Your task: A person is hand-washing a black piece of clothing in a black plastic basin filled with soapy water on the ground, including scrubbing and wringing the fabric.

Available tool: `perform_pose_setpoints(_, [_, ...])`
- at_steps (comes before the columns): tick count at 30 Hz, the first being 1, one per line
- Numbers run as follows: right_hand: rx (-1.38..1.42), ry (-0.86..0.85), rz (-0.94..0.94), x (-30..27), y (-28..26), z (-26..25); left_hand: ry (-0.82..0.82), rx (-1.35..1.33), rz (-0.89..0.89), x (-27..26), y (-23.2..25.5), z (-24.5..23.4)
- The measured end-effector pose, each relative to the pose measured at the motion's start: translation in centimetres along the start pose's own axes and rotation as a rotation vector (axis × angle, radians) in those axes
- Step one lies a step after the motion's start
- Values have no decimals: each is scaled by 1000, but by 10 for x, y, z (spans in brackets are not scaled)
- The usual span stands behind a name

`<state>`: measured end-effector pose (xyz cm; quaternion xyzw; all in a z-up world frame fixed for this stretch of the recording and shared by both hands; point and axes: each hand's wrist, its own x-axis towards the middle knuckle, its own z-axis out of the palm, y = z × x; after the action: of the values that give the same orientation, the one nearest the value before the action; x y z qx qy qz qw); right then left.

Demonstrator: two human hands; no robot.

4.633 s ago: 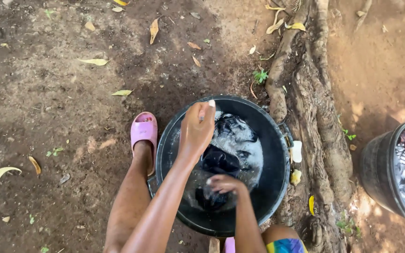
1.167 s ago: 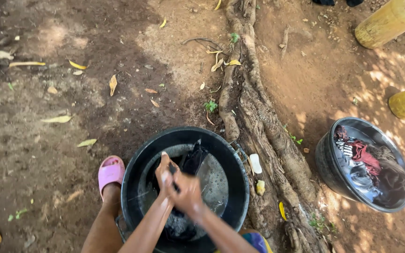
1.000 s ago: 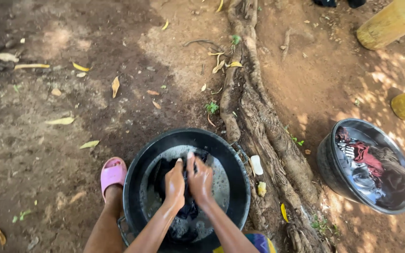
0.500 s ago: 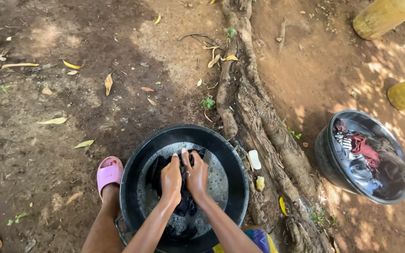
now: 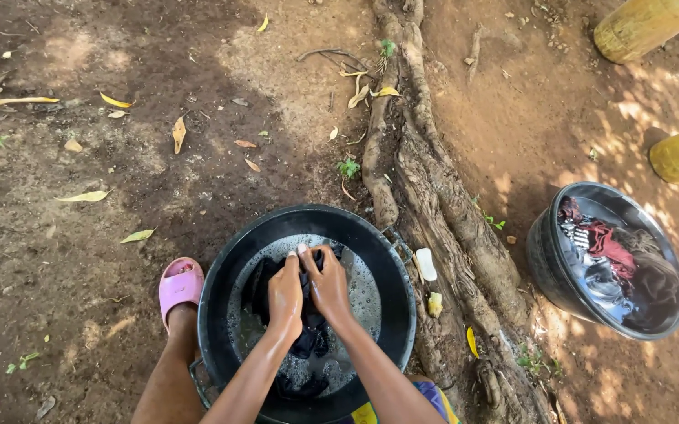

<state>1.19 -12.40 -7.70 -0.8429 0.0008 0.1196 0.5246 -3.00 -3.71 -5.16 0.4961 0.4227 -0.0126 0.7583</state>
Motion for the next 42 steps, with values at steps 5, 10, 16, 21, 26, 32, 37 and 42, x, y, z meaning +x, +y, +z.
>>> perform_pose_setpoints(5, [84,-13,-5,-6,-8,-1,-9,61,86,40,-44,-6])
perform_pose_setpoints(10, [146,-2,19,-4,-13,3,-6,140,219,9,-14,-1])
perform_pose_setpoints(16, [180,19,34,-11,-24,4,-3,212,288,-4,0,-1])
perform_pose_setpoints(21, [174,19,44,-9,-25,5,-42,206,265,40,-47,-10])
perform_pose_setpoints(26, [199,35,52,-3,-15,10,-47,197,302,24,-23,-6])
perform_pose_setpoints(32, [194,33,38,5,-1,9,-26,253,313,0,2,1])
perform_pose_setpoints(37, [141,7,8,3,-7,-2,-58,375,282,7,2,1])
perform_pose_setpoints(42, [55,4,-10,10,3,-6,-111,485,307,-4,14,0])
